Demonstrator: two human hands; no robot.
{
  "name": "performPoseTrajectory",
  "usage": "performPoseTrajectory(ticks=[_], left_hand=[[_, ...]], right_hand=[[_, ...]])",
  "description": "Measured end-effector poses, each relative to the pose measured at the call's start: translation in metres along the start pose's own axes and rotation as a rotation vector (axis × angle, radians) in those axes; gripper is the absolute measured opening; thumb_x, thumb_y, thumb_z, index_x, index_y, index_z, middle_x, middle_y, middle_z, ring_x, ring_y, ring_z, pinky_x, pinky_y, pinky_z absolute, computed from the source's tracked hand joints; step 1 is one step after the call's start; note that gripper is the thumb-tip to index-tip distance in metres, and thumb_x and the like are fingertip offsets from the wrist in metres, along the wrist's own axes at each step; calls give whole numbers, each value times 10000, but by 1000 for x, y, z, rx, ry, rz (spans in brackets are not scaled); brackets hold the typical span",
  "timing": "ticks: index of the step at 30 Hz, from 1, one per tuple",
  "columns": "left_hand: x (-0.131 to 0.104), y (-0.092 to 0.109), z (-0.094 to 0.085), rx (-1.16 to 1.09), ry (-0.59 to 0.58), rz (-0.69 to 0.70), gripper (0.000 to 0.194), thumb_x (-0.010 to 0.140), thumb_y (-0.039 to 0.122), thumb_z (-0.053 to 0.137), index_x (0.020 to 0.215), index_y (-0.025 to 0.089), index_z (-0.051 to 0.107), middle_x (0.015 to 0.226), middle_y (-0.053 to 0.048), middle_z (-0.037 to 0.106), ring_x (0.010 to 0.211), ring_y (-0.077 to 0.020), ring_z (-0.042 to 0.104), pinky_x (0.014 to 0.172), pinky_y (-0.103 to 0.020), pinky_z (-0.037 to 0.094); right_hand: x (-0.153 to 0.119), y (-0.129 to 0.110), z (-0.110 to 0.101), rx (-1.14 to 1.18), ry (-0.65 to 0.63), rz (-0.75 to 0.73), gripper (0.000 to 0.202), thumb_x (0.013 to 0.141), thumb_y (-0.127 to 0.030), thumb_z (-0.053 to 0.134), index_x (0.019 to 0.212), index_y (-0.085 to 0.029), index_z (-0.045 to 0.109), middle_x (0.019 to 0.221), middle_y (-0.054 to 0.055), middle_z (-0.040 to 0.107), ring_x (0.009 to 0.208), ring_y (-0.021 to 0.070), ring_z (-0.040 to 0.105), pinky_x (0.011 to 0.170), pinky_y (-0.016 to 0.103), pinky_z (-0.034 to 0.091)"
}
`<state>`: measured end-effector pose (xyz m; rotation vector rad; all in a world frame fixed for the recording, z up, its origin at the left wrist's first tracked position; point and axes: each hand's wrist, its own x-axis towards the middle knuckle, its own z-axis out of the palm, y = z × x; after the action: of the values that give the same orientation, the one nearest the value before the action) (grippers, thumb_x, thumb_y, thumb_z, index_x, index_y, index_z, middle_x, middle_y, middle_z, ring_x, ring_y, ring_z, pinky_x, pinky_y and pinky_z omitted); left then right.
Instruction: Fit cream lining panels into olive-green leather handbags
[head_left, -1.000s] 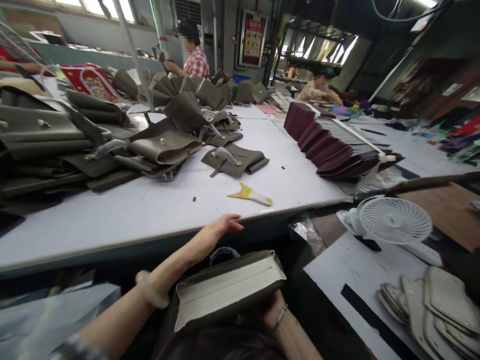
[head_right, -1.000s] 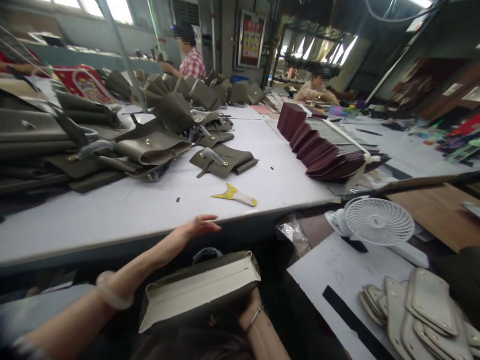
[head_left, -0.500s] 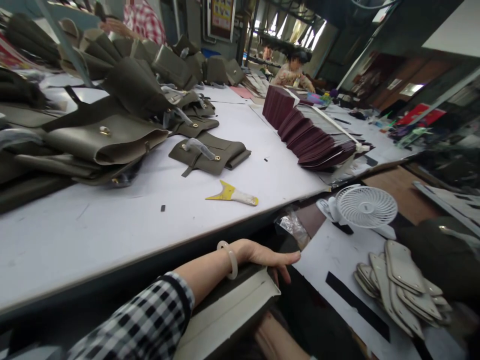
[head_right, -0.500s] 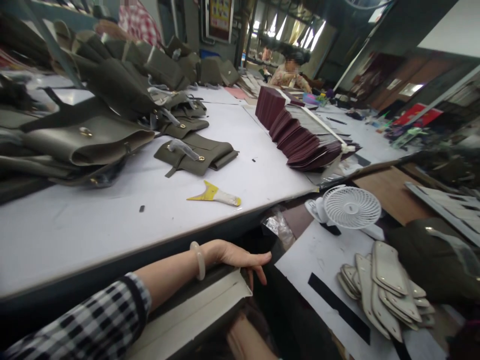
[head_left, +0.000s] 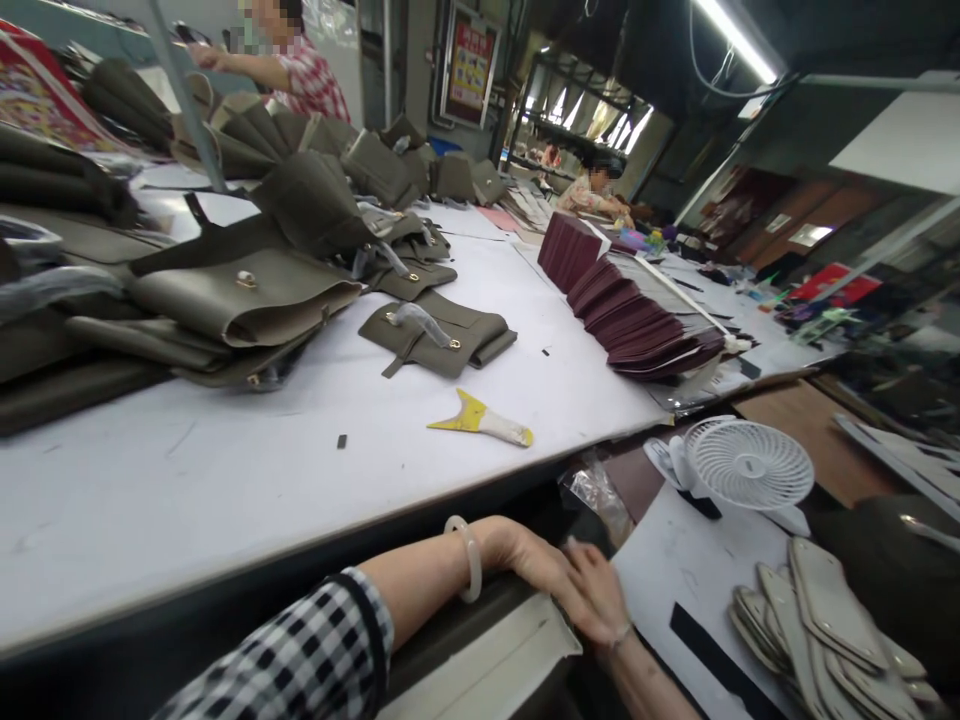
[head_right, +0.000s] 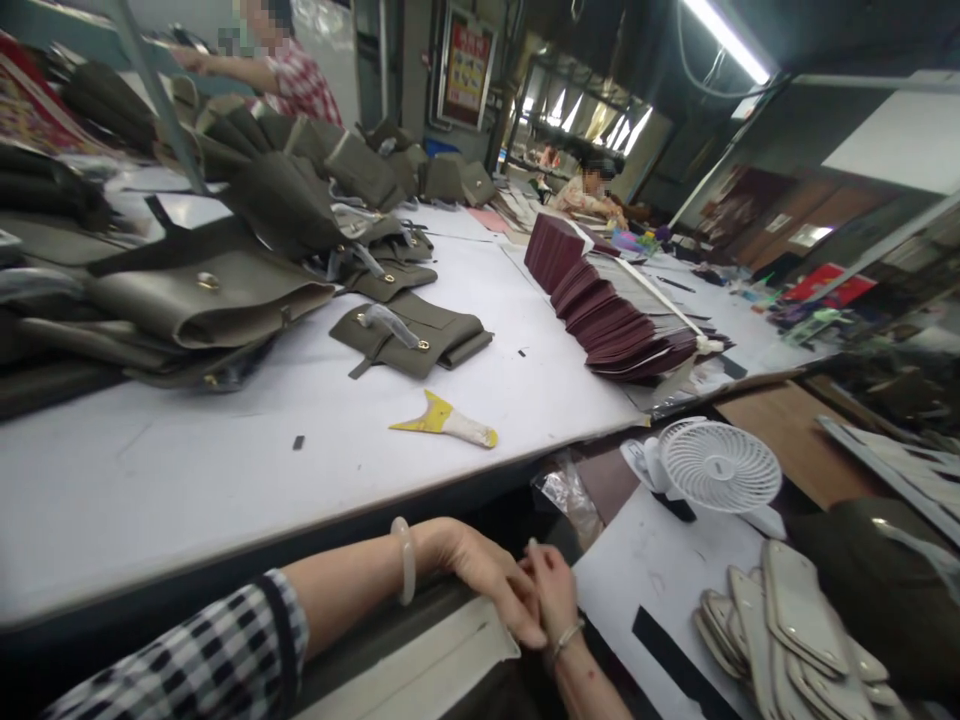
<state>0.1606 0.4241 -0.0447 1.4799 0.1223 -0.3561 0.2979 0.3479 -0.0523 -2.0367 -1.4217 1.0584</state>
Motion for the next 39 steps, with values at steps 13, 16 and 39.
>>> performPoseTrajectory(ticks=[13,16,39], left_hand=[[14,-15,-1,-20,2,3,377,506,241,788,858,204,660,815,28,671,911,-253,653,829,-365,530],[10,-12,1,-23,27,-21,403,529,243,779,909,207,652,814,25,676,891,-248,658,820,-369,532],[0,7,9,3,148,-165,807,605,312,763,1344,134,491,1086,-78,711,1014,-270,654,841,-350,516]], right_hand=[[124,-147,58,-561,-104,-678,261,889,-220,615,1136,-141,586,1202,111,559,1186,293,476,1016,511,372],[112,-131,25,-525,-155,-588,222,904,-139,542,1123,-142,580,1167,93,589,1138,254,523,995,467,407],[-95,29,-38,181,-514,271,329,937,-502,443,985,-185,521,524,-51,551,314,88,478,254,130,351]])
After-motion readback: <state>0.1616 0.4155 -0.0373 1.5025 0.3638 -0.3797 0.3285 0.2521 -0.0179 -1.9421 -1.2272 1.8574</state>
